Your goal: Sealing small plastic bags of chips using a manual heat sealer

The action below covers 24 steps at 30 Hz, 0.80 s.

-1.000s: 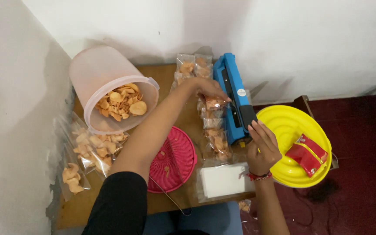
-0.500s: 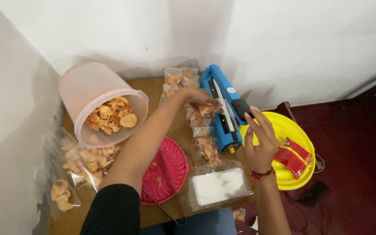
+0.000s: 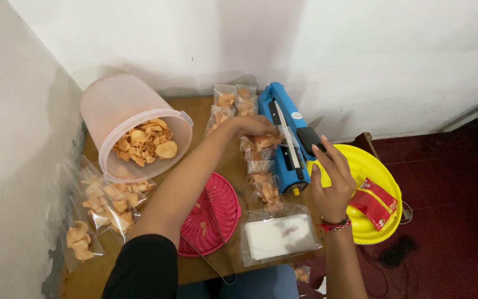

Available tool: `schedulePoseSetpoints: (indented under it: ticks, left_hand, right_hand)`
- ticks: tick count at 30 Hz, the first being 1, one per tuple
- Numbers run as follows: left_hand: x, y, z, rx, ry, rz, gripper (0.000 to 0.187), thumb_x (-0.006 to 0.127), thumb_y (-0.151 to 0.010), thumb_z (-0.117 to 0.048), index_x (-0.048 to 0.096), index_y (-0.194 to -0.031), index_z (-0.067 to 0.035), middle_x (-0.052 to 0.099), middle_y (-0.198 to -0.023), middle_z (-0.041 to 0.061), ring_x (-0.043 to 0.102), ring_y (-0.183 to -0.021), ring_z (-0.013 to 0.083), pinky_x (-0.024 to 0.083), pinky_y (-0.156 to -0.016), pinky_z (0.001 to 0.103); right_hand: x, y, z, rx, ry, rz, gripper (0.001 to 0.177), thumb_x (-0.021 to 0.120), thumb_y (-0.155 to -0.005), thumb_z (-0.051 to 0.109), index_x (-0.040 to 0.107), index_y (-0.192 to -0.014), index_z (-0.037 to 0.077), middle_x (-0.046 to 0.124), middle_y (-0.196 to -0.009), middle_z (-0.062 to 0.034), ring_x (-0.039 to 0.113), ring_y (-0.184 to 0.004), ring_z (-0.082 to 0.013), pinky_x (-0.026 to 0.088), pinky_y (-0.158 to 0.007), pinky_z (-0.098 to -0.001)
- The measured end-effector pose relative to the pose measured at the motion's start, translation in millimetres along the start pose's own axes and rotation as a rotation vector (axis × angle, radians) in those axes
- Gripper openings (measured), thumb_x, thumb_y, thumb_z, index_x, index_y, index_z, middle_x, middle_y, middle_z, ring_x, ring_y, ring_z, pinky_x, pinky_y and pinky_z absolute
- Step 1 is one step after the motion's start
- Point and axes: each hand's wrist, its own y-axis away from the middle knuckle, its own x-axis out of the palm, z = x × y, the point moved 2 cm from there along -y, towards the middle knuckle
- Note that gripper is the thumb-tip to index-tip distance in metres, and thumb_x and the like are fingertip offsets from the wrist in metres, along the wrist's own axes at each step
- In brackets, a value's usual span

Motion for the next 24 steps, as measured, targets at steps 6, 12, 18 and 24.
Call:
schedulePoseSetpoints:
  ticks: [6,12,18,24]
  left_hand:
    - [-8.0,-8.7,13.9,0.066,-0.049,-0.033,0.031,0.086,-0.085,-0.040,0.079,-0.081,-0.011,0.062,-0.061,0.001,0.060,-0.051,0.0110,0.046,-0.042,0.021]
    - [-7.9,-19.8,61.7,0.207,-0.427,-0.066,0.042,0.077,-0.087,-0.053,0.078,-0.091,-0.011,0.072,-0.079,0.013,0.074,-0.086,0.0309,0.060,-0.079,0.039]
    - [37.2,148.5,-1.8,0.040,-0.630,-0.247,0.032,0.063,-0.096,-0.046,0.067,-0.102,-0.015,0.075,-0.104,0.006,0.068,-0.091,0.0239,0.044,-0.071,0.041]
    - [89.1,235.8,-4.3,0.367,-0.404,-0.389,0.057,0.074,-0.087,-0.061,0.068,-0.129,-0.023,0.081,-0.117,0.010,0.075,-0.114,0.0398,0.059,-0.090,0.050]
  right_hand:
    - [-0.5,15.5,-53.8,0.302,-0.202,-0.221,0.037,0.045,-0.117,0.010,0.056,-0.150,-0.004,0.064,-0.135,-0.0270,0.065,-0.122,-0.0426,0.056,-0.102,-0.0543]
    - [-1.2,68.9,-52.8,0.387,-0.182,-0.423,0.030,0.044,-0.122,0.014,0.071,-0.120,-0.001,0.063,-0.089,-0.0130,0.062,-0.076,-0.0195,0.053,-0.073,-0.0311]
    - [22.2,57.6,47.9,0.139,-0.074,-0.105,0.016,0.062,-0.109,0.005,0.076,-0.109,-0.003,0.076,-0.102,-0.0168,0.073,-0.094,-0.0288,0.059,-0.085,-0.0385]
    - [33.9,15.5,96.0,0.096,-0.166,-0.062,0.023,0.073,-0.100,0.000,0.078,-0.122,0.002,0.079,-0.120,-0.0182,0.076,-0.113,-0.0399,0.057,-0.098,-0.0486]
